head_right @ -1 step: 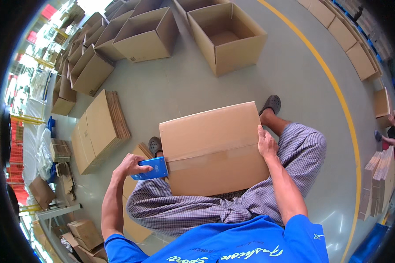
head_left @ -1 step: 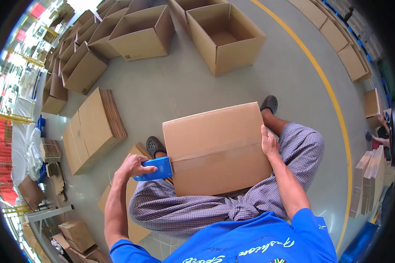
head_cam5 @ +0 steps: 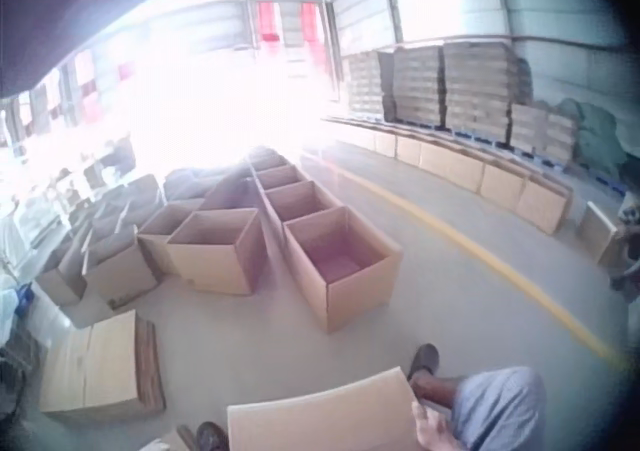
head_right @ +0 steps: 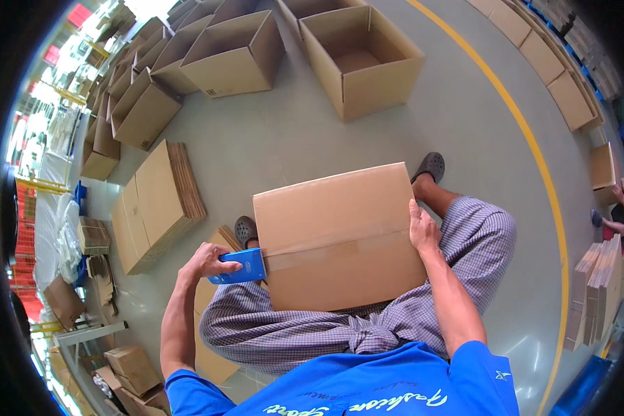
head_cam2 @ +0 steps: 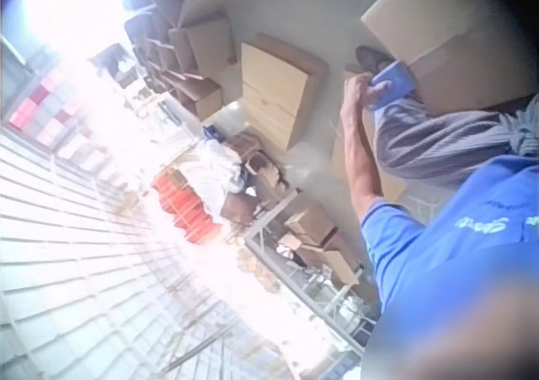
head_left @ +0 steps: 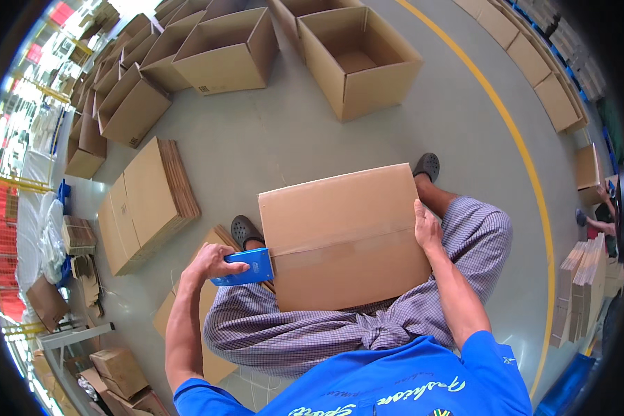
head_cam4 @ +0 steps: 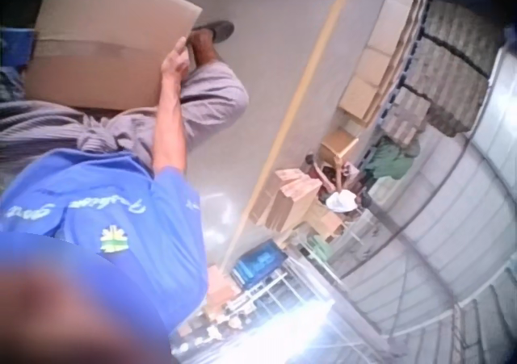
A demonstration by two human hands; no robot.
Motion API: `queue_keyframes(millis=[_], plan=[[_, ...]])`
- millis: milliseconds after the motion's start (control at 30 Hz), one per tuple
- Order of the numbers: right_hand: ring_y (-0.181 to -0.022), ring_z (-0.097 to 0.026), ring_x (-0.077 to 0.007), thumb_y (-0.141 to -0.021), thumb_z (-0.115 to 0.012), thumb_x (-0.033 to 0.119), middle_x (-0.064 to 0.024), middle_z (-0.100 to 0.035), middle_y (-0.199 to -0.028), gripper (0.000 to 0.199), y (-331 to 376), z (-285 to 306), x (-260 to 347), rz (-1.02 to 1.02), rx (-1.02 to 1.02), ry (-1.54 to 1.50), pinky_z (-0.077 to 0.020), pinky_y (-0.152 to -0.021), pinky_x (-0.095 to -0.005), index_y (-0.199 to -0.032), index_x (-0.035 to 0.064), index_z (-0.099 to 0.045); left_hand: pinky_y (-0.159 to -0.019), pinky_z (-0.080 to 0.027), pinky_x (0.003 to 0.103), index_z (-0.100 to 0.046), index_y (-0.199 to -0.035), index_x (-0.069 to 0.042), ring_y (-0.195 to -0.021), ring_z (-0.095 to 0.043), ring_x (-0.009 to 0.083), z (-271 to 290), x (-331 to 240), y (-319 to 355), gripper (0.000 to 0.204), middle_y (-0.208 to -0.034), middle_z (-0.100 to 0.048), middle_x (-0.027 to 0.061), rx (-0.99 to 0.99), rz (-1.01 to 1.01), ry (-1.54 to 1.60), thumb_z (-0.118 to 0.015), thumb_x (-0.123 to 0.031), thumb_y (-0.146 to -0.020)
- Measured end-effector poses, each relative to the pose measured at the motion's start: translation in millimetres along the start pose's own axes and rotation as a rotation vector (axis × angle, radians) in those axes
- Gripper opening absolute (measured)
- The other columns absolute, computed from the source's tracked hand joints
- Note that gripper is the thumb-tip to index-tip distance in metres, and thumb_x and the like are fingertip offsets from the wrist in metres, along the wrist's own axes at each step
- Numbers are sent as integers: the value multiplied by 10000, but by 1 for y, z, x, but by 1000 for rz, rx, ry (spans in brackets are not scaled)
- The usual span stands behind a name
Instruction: The person sits on the warehouse floor and repeatedly folds flat cardboard sheets into boxes, then uses a handheld tape dispenser to seal the seams. The person places finished boxes aside and continues the process with additional sheets.
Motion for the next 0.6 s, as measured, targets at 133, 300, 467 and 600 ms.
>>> queue_keyframes(millis=[133,300,467,600], plan=[[-1156,-556,-431,-916,-180,751,-222,-646,-1166,855,-7,-2,-13,24,-27,2,-433,-953,-477,-1196,87,-639,-701,-566,373,-735,-902,-24,-719,-701,227,-1,8,-6,612,-744,-700,133,37,-51,18,-742,-595,-682],[-1068,-591,-440,-952,-192,696,-236,-667,-1073,828,-3,2,-3,98,-81,-9,-466,-884,-472,-1111,42,-675,-682,-563,372,-733,-890,-11,-687,-693,218,12,0,5,607,-727,-695,127,49,-74,61,-756,-579,-677],[-1049,-596,-441,-965,-196,674,-242,-668,-1060,810,-1,2,-6,51,-103,60,-471,-871,-471,-1094,37,-680,-657,-567,359,-735,-889,-11,-651,-686,231,21,-10,13,597,-724,-694,137,26,-163,-24,-739,-574,-693],[-1066,-590,-439,-960,-190,681,-239,-665,-1079,817,0,4,-6,15,-96,92,-467,-884,-468,-1108,43,-679,-746,-541,371,-748,-928,-42,-695,-684,247,35,-4,19,623,-763,-708,133,15,-127,-51,-701,-617,-693]])
Point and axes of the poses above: each hand's wrist, its own y-axis away from the middle knuckle, its own z-axis out of the back of the hand, x = y × z, the point moved 7 cm from there along -y, towards the middle knuckle
